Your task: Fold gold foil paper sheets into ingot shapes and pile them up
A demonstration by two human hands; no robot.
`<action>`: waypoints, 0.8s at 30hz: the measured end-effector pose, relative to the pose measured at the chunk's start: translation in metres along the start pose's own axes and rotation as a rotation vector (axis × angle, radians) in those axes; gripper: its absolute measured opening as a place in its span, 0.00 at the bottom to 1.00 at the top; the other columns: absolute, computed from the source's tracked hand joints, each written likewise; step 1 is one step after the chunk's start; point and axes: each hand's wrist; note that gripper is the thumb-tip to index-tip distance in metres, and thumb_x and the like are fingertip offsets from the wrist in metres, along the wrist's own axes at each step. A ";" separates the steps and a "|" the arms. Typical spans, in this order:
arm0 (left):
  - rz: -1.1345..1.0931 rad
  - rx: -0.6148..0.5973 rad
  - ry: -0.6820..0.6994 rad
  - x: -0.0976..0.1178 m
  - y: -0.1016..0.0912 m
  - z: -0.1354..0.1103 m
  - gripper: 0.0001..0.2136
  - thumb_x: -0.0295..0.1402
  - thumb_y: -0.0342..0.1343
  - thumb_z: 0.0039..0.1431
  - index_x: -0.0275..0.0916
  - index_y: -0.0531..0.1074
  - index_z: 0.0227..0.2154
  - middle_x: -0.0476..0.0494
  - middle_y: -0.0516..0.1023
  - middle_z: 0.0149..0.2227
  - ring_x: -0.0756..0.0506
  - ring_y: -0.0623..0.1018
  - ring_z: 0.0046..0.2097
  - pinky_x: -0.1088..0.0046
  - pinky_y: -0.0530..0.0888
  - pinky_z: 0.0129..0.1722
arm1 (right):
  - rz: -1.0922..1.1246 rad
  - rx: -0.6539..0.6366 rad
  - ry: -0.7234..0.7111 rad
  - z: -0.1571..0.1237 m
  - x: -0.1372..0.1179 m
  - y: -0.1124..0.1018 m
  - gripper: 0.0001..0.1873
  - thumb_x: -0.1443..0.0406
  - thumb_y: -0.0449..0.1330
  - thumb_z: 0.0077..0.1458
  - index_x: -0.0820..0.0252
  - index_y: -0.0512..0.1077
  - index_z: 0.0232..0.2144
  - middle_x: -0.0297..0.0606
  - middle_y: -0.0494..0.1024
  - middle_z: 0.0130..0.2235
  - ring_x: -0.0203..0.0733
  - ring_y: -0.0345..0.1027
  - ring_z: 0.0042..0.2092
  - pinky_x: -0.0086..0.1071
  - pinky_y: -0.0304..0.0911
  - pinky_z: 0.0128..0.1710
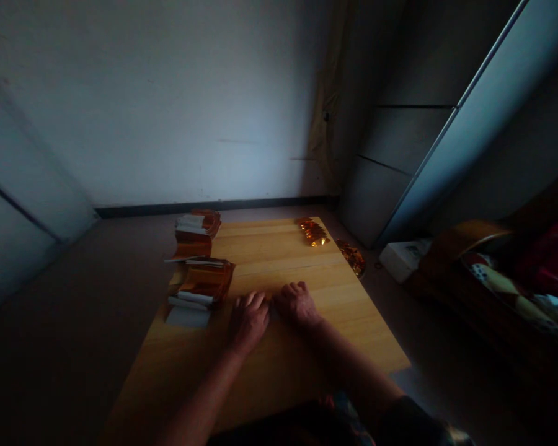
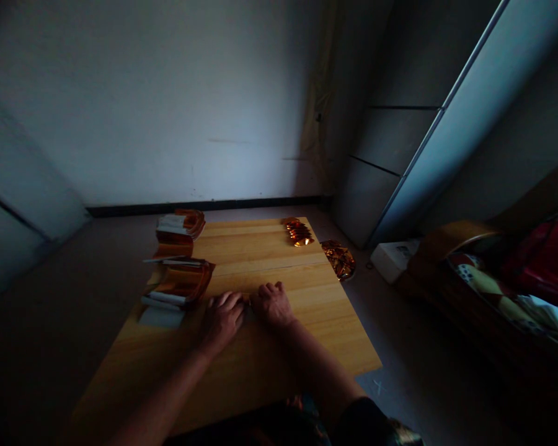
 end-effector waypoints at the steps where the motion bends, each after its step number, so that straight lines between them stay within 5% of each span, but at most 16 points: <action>1: -0.005 0.002 -0.002 0.000 0.000 0.000 0.10 0.28 0.48 0.58 0.43 0.74 0.37 0.41 0.75 0.44 0.40 0.69 0.49 0.59 0.65 0.44 | 0.004 0.008 -0.008 -0.003 0.001 -0.001 0.12 0.61 0.50 0.62 0.54 0.73 0.37 0.39 0.72 0.37 0.41 0.60 0.40 0.38 0.48 0.44; 10: -0.021 -0.010 0.002 0.003 -0.007 -0.001 0.12 0.28 0.47 0.59 0.45 0.72 0.42 0.42 0.75 0.44 0.41 0.70 0.47 0.58 0.62 0.46 | 0.077 0.043 -0.039 -0.036 0.017 -0.009 0.10 0.62 0.51 0.61 0.55 0.73 0.36 0.37 0.72 0.39 0.39 0.60 0.42 0.33 0.49 0.42; 24: -0.011 -0.078 -0.014 -0.001 0.004 0.000 0.16 0.26 0.48 0.56 0.48 0.72 0.45 0.42 0.72 0.52 0.37 0.67 0.54 0.50 0.63 0.48 | 0.000 -0.021 0.116 -0.012 -0.001 -0.004 0.17 0.51 0.50 0.60 0.49 0.70 0.45 0.39 0.70 0.40 0.44 0.59 0.43 0.37 0.49 0.42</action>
Point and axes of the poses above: each hand's wrist, its own z-axis towards the middle knuckle, its own y-axis out of the palm, x = y × z
